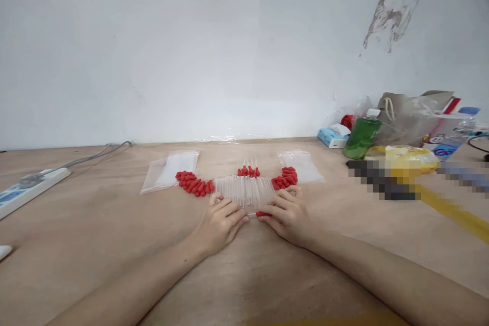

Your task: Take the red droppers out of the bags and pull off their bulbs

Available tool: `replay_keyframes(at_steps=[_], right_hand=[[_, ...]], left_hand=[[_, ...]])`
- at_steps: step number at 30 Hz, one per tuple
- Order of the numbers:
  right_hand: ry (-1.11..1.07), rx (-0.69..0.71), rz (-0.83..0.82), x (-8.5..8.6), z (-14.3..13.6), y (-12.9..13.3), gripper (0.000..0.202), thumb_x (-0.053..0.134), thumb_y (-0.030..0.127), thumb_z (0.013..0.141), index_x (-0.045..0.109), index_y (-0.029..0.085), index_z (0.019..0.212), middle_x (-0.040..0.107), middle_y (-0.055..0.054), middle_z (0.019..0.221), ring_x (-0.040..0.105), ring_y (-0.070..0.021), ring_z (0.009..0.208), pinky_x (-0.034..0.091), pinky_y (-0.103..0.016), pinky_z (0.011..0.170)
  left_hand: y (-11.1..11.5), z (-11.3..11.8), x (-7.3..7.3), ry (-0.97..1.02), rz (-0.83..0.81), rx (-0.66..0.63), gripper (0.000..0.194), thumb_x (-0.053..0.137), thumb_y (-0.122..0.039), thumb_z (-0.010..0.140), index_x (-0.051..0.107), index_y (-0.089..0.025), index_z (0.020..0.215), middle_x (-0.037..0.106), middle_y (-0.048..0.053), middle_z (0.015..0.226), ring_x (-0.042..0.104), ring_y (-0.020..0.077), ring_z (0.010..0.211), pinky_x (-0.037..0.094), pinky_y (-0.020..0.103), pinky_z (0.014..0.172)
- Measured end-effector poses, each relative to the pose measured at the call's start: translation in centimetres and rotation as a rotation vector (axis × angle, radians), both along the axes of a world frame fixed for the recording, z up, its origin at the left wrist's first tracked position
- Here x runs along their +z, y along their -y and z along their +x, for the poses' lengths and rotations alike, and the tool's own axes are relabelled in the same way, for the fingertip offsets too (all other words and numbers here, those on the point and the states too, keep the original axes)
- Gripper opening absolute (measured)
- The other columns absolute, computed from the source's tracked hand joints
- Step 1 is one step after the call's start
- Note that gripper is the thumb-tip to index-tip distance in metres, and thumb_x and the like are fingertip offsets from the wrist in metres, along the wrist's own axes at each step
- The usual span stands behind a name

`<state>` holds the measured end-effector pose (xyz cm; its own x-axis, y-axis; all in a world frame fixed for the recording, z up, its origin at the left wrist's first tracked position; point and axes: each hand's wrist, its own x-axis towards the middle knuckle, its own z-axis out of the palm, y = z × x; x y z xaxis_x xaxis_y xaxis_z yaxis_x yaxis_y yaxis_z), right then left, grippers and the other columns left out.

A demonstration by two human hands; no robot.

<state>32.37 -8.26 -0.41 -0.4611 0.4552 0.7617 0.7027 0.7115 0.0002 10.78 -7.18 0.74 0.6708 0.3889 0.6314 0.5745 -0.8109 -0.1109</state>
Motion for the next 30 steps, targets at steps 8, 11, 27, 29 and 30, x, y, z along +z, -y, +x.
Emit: replay_keyframes(at_steps=[8, 11, 27, 29, 30], right_hand=[[0.069, 0.075, -0.005, 0.2, 0.0, 0.1, 0.017, 0.053, 0.024, 0.081, 0.063, 0.018, 0.069, 0.055, 0.0, 0.057, 0.043, -0.0127, 0.063, 0.031, -0.028, 0.064], [0.084, 0.092, -0.006, 0.2, 0.5, 0.1, 0.017, 0.052, 0.022, 0.081, 0.063, 0.019, 0.07, 0.055, 0.0, 0.056, 0.043, -0.0126, 0.063, 0.031, -0.029, 0.066], [-0.646, -0.212, -0.403, 3.9, 5.9, -7.2, 0.024, 0.052, 0.027, 0.074, 0.064, 0.015, 0.092, 0.056, -0.003, 0.075, 0.05, -0.0117, 0.062, 0.042, -0.027, 0.058], [-0.726, -0.235, -0.556, 5.1, 7.3, -8.7, 0.023, 0.058, 0.03, 0.068, 0.063, 0.014, 0.084, 0.058, -0.003, 0.072, 0.048, -0.01, 0.057, 0.04, -0.024, 0.054], [-0.771, -0.25, -0.602, 5.5, 8.0, -9.2, 0.023, 0.06, 0.032, 0.066, 0.061, 0.014, 0.08, 0.058, -0.002, 0.07, 0.048, -0.0096, 0.056, 0.039, -0.023, 0.052]], left_hand=[[0.2, -0.2, 0.3, -0.017, -0.086, -0.04, 0.018, 0.043, -0.019, 0.086, 0.059, -0.016, 0.077, 0.053, -0.001, 0.062, 0.048, 0.0114, 0.061, 0.03, 0.034, 0.076], [0.0, -0.8, 0.1, -0.009, -0.09, -0.031, 0.019, 0.043, -0.019, 0.086, 0.059, -0.016, 0.076, 0.054, 0.0, 0.063, 0.049, 0.0117, 0.061, 0.032, 0.034, 0.077], [-3.3, 2.1, 0.2, 0.195, -0.074, 0.081, 0.022, 0.037, -0.01, 0.084, 0.053, -0.014, 0.099, 0.051, 0.005, 0.081, 0.051, 0.0132, 0.072, 0.045, 0.025, 0.066], [-4.1, 3.5, 0.6, 0.187, -0.062, 0.066, 0.017, 0.038, -0.01, 0.084, 0.053, -0.014, 0.091, 0.053, 0.004, 0.079, 0.052, 0.0127, 0.069, 0.045, 0.024, 0.065], [-4.4, 4.1, 0.7, 0.172, -0.061, 0.056, 0.016, 0.038, -0.009, 0.084, 0.052, -0.015, 0.088, 0.053, 0.003, 0.078, 0.052, 0.0125, 0.067, 0.045, 0.024, 0.064]])
